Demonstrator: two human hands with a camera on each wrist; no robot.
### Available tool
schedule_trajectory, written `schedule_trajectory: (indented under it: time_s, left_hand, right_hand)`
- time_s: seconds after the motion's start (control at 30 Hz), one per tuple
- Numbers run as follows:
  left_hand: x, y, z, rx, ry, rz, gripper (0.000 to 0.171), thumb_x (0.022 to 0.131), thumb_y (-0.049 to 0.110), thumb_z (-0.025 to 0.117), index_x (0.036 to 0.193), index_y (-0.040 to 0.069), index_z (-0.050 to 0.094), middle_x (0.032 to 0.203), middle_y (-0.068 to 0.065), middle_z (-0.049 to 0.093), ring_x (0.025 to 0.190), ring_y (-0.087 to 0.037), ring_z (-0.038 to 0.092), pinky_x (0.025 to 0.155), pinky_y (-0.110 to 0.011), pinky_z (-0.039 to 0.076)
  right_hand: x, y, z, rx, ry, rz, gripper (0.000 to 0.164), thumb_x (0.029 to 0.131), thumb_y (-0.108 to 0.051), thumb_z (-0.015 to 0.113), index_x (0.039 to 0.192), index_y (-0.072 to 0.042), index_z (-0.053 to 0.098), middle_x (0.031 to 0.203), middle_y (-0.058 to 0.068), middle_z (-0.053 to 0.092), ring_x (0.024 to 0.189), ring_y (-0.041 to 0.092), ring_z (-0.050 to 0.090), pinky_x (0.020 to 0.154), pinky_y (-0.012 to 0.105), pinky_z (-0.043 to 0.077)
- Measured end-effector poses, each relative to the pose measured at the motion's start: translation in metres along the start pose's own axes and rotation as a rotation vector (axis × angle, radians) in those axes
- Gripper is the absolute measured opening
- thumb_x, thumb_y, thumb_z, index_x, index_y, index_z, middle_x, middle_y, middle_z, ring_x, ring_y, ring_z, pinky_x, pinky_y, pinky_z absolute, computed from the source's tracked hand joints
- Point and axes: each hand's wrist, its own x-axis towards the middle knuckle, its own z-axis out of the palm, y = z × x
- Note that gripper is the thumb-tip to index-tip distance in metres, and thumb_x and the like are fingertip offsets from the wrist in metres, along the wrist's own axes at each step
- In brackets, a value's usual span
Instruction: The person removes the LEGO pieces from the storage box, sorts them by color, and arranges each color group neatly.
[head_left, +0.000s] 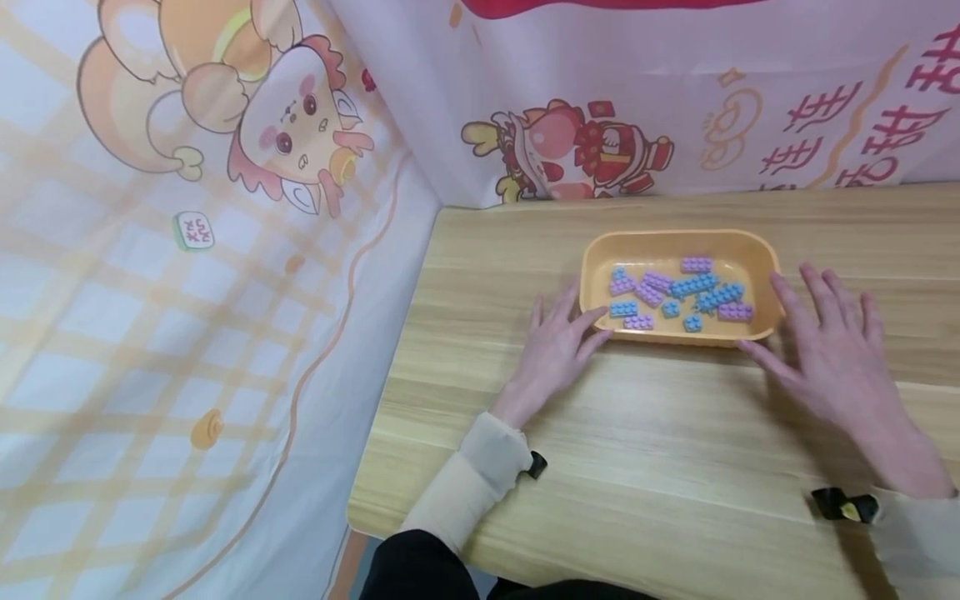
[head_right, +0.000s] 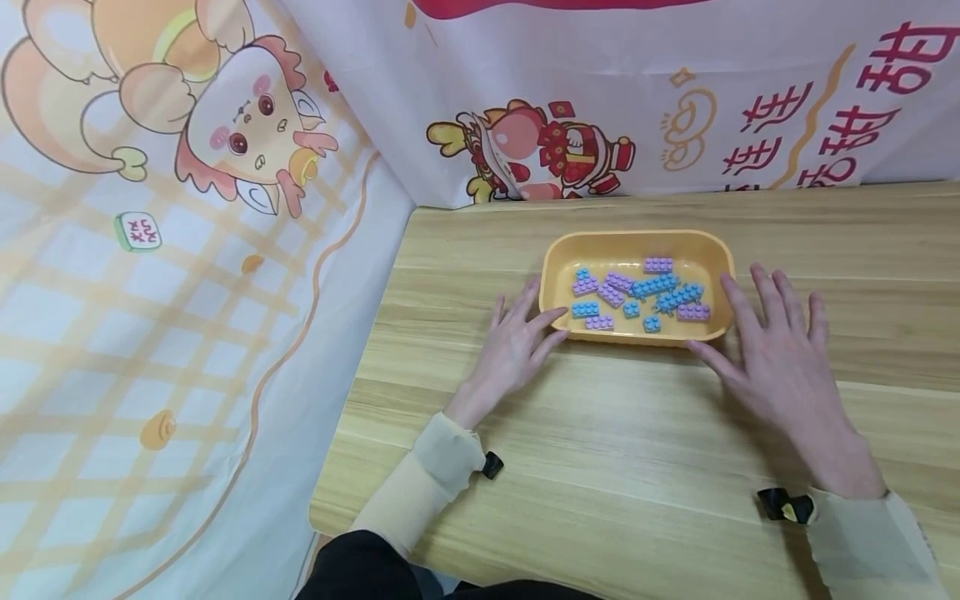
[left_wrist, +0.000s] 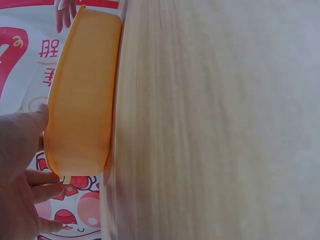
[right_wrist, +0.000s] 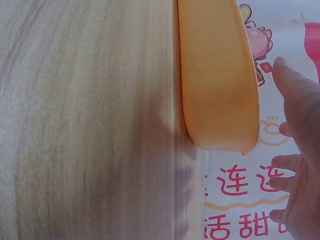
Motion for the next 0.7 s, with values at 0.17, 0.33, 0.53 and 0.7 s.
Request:
schedule_trajectory:
  time_s: [0.17, 0.33, 0.53, 0.7]
  left_hand:
    - [0.003, -0.001, -0.001, -0.067, 0.034, -0.003, 0.066, 0.116, 0.056, 0.044, 0.171, 0.019, 0.04, 0.183, -0.015, 0.026, 0.171, -0.031, 0.028, 0.142, -0.063, 0.02]
    - [0.013, -0.002, -0.001, -0.251, 0.079, -0.023, 0.081, 0.116, 0.048, 0.051, 0.177, 0.01, 0.015, 0.183, -0.014, 0.027, 0.17, -0.03, 0.031, 0.143, -0.052, 0.024]
    - [0.019, -0.001, 0.008, -0.473, 0.099, -0.028, 0.087, 0.113, 0.034, 0.061, 0.178, 0.015, 0.007, 0.183, -0.009, 0.03, 0.167, -0.025, 0.038, 0.14, -0.034, 0.027]
    - [0.018, -0.001, 0.012, -0.528, 0.087, -0.051, 0.082, 0.115, 0.038, 0.057, 0.178, 0.019, 0.008, 0.182, -0.007, 0.033, 0.164, -0.025, 0.042, 0.139, -0.035, 0.031]
  right_hand:
    - [0.0, 0.001, -0.001, -0.002, -0.004, -0.002, 0.095, 0.109, -0.07, 0.048, 0.177, -0.014, 0.014, 0.185, 0.026, 0.001, 0.171, 0.053, 0.004, 0.138, 0.075, -0.007]
    - [0.002, 0.002, -0.001, 0.006, -0.007, -0.015, 0.094, 0.11, -0.069, 0.048, 0.177, -0.013, 0.014, 0.184, 0.027, 0.003, 0.17, 0.053, 0.004, 0.138, 0.076, -0.006]
    - [0.004, 0.003, 0.001, 0.011, -0.025, -0.017, 0.093, 0.111, -0.065, 0.049, 0.177, -0.012, 0.012, 0.184, 0.028, 0.003, 0.17, 0.054, 0.003, 0.137, 0.076, -0.008]
    - [0.005, 0.002, 0.004, 0.005, -0.039, -0.02, 0.091, 0.112, -0.062, 0.049, 0.177, -0.011, 0.013, 0.182, 0.031, 0.009, 0.169, 0.055, 0.007, 0.138, 0.075, -0.005]
